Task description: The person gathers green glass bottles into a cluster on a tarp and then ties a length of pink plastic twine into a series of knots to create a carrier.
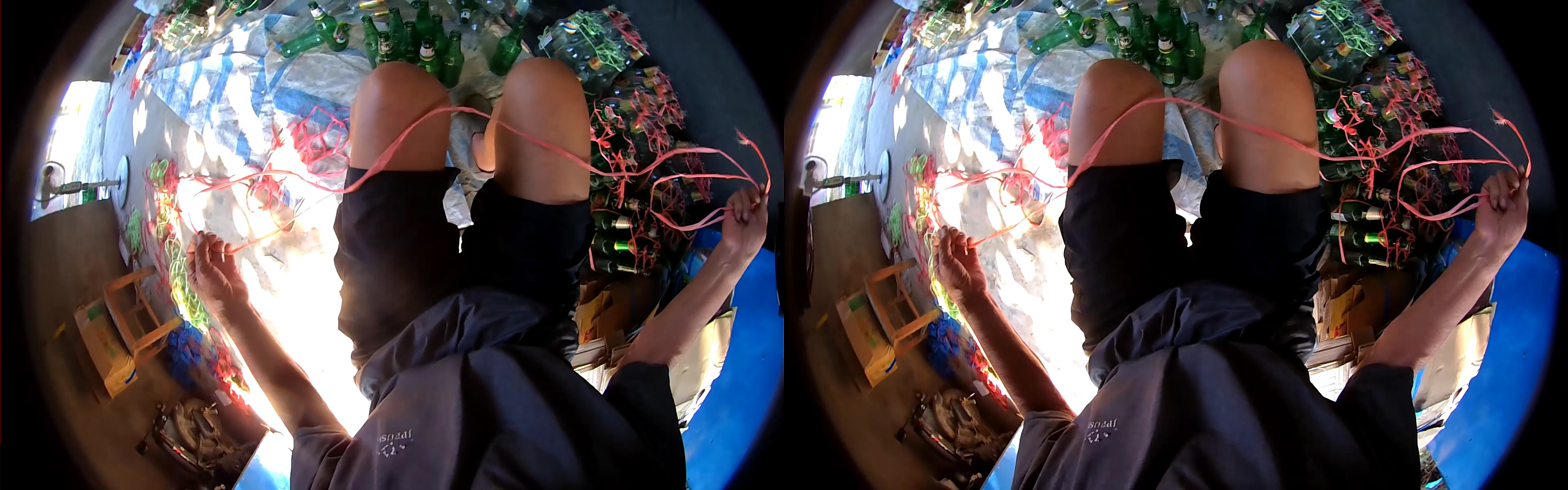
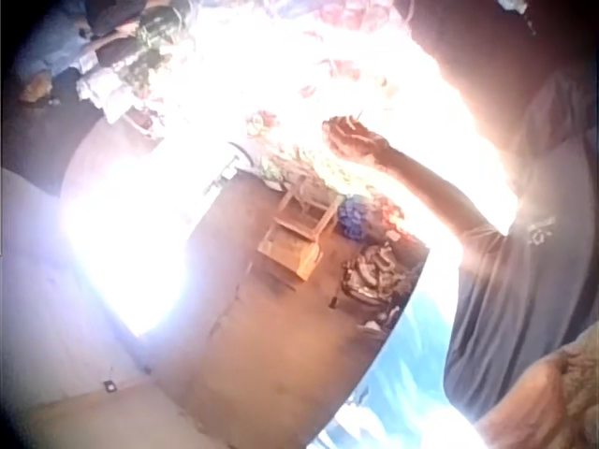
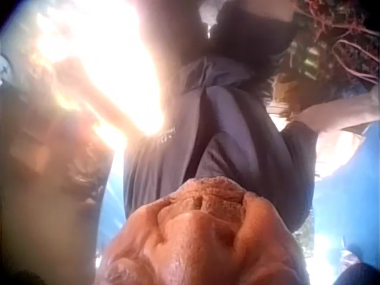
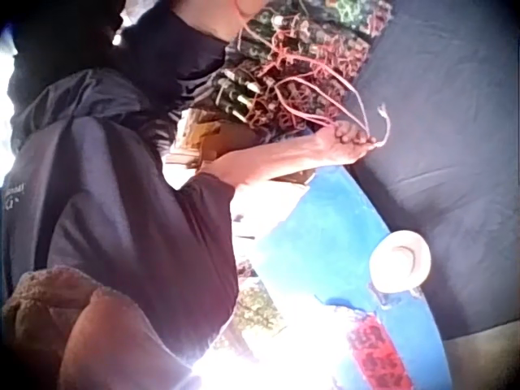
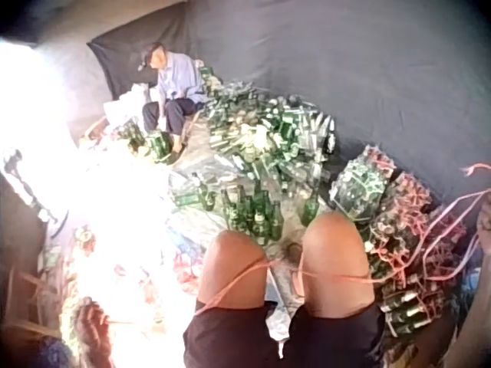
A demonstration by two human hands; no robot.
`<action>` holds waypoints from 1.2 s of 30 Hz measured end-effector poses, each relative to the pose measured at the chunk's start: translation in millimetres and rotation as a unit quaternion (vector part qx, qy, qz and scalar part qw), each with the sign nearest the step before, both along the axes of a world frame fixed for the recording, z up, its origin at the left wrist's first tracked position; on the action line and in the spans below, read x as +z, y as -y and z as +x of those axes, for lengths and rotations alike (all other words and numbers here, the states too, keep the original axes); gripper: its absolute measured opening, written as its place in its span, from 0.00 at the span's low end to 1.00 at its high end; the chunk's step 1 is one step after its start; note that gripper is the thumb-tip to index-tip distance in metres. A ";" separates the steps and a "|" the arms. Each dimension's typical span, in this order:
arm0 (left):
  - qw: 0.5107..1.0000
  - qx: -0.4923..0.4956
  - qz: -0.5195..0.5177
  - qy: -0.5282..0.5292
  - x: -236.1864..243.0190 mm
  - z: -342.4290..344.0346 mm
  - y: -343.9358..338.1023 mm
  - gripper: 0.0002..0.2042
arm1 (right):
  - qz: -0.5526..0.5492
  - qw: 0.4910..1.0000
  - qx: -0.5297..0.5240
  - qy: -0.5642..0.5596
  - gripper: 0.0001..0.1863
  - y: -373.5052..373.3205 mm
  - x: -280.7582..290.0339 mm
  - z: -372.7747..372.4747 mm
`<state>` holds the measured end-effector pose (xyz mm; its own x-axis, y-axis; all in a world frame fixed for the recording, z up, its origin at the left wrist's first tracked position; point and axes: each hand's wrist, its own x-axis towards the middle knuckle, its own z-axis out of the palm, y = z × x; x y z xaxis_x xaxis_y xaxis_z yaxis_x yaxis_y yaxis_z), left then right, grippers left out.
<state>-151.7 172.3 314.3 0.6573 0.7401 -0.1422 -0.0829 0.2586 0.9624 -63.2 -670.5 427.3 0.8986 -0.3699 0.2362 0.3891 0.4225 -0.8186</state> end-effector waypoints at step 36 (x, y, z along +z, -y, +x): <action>0.782 -0.447 0.376 0.218 111.5 93.8 309.4 0.06 | 0.031 0.940 0.309 -0.144 0.23 -343.2 21.5 -7.3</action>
<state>-57.9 -137.1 425.9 0.8242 -0.2764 0.4942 -0.5554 -0.2240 0.8009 -70.5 -327.3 448.8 0.9697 0.2382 -0.0537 -0.1795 0.5460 -0.8183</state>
